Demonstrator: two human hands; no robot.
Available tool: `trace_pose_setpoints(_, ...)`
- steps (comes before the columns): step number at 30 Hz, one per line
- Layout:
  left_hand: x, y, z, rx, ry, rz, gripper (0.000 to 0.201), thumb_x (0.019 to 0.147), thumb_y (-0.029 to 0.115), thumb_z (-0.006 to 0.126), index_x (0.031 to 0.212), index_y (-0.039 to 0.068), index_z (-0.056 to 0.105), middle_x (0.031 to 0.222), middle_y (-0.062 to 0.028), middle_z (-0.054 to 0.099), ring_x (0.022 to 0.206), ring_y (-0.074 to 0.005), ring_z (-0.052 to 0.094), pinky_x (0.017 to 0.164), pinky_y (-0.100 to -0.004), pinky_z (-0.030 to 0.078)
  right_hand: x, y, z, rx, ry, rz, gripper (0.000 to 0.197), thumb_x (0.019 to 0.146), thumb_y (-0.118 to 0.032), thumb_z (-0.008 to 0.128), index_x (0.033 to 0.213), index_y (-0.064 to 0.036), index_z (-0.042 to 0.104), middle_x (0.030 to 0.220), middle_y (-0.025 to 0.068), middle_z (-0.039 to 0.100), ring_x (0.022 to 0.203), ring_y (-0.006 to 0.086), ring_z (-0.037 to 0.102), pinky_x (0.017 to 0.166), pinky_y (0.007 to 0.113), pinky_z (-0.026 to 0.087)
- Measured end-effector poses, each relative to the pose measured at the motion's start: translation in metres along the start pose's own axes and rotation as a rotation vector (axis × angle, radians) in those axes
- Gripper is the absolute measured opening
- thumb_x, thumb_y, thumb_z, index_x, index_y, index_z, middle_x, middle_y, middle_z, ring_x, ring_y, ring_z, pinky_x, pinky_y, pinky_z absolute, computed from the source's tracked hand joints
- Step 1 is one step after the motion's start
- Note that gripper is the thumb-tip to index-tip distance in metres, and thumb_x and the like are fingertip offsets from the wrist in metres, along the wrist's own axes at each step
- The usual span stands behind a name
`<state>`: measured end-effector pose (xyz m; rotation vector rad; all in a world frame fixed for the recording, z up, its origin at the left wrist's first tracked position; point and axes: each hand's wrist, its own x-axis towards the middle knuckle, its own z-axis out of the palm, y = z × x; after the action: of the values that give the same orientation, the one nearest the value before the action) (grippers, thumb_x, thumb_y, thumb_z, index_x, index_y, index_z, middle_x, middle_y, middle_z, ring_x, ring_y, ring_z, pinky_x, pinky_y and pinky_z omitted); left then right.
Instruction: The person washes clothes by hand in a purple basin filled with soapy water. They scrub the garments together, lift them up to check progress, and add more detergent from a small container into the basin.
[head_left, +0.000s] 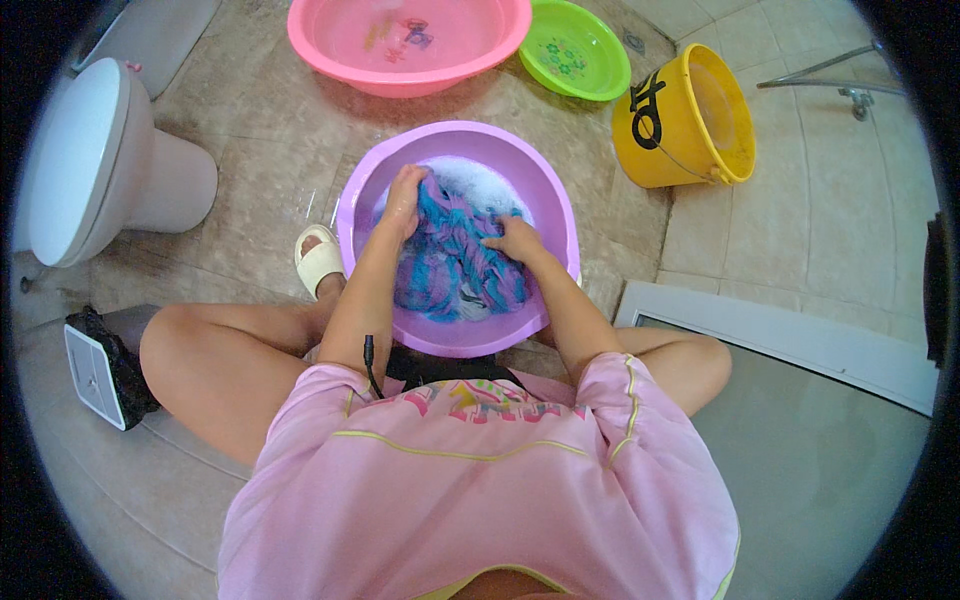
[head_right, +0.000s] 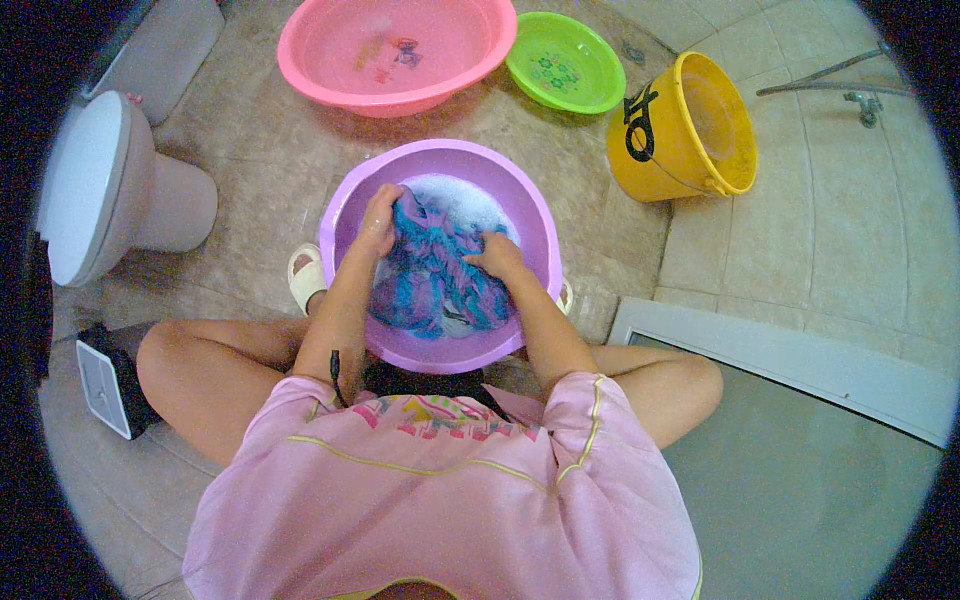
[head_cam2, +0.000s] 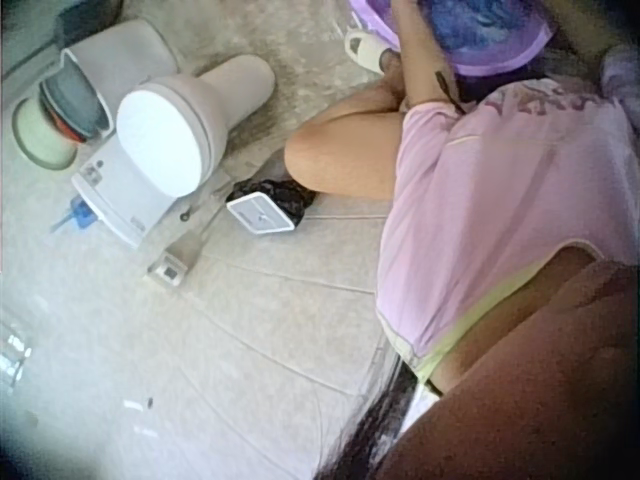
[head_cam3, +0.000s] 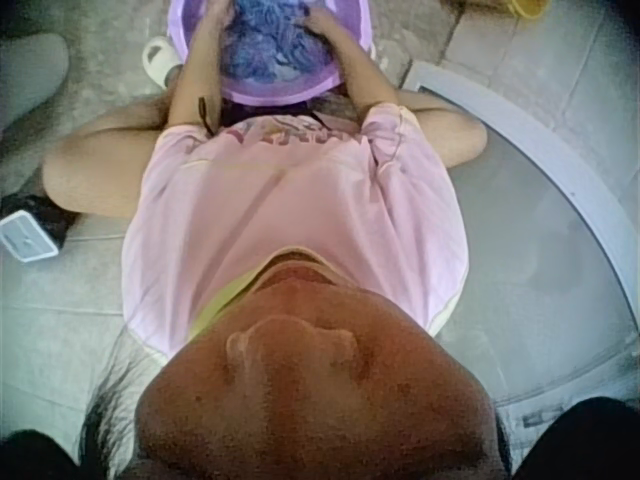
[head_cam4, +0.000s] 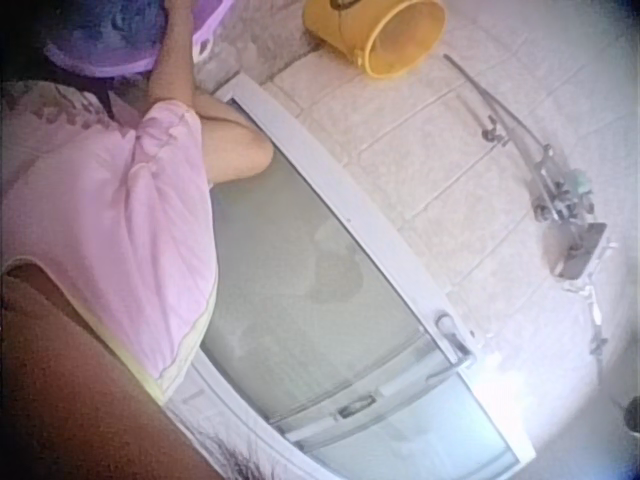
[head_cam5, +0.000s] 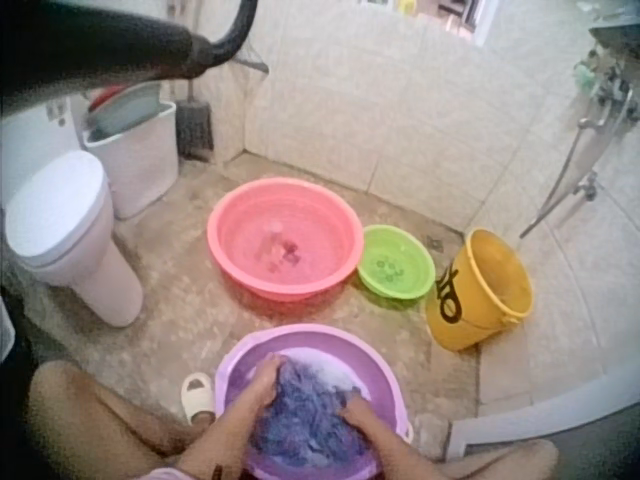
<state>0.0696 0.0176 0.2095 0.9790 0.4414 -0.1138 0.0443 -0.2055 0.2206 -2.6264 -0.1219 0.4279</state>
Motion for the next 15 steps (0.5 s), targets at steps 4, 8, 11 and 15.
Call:
trace_pose_setpoints(4,-0.024,0.069,0.031,-0.329,-0.346,-0.253,0.015,0.079,0.017,0.051,0.089,0.006,0.056,0.084,-0.0053,0.059,0.077,-0.0154,0.056,0.072,-0.0299,0.045,0.01,0.005,-0.013,0.011,-0.202,-0.032,0.033,0.065,-0.025,0.071,0.084,-0.0039,0.055,0.093,0.0173,0.057,0.09,0.0295,0.054,0.077,0.036,0.042)
trace_pose_setpoints(8,-0.013,0.075,0.012,-0.253,-0.359,-0.142,0.022,0.079,0.013,0.055,0.097,0.003,0.054,0.091,-0.0073,0.059,0.083,-0.0179,0.056,0.077,-0.031,0.046,0.01,0.016,-0.02,0.625,0.15,-0.244,0.018,0.072,-0.017,0.065,0.075,-0.0059,0.051,0.092,0.0103,0.057,0.087,0.0204,0.052,0.078,0.03,0.039)
trace_pose_setpoints(11,-0.005,0.056,0.011,-0.187,-0.275,-0.157,0.03,0.078,0.013,0.058,0.105,0.003,0.05,0.096,-0.0081,0.056,0.086,-0.0189,0.056,0.078,-0.0312,0.046,0.019,0.016,-0.021,1.093,0.235,-0.031,0.013,0.077,-0.015,0.058,0.074,-0.0079,0.047,0.082,0.003,0.05,0.078,0.0142,0.046,0.072,0.027,0.037)
trace_pose_setpoints(15,0.034,-0.026,0.008,0.261,-0.013,-0.103,0.05,0.078,0.022,0.06,0.116,-0.003,0.039,0.109,-0.0127,0.05,0.103,-0.0238,0.049,0.085,-0.0354,0.041,0.052,0.002,0.003,0.729,0.529,0.206,0.016,0.079,-0.016,0.055,0.079,-0.0032,0.046,0.078,0.0083,0.05,0.076,0.0196,0.05,0.067,0.032,0.04)
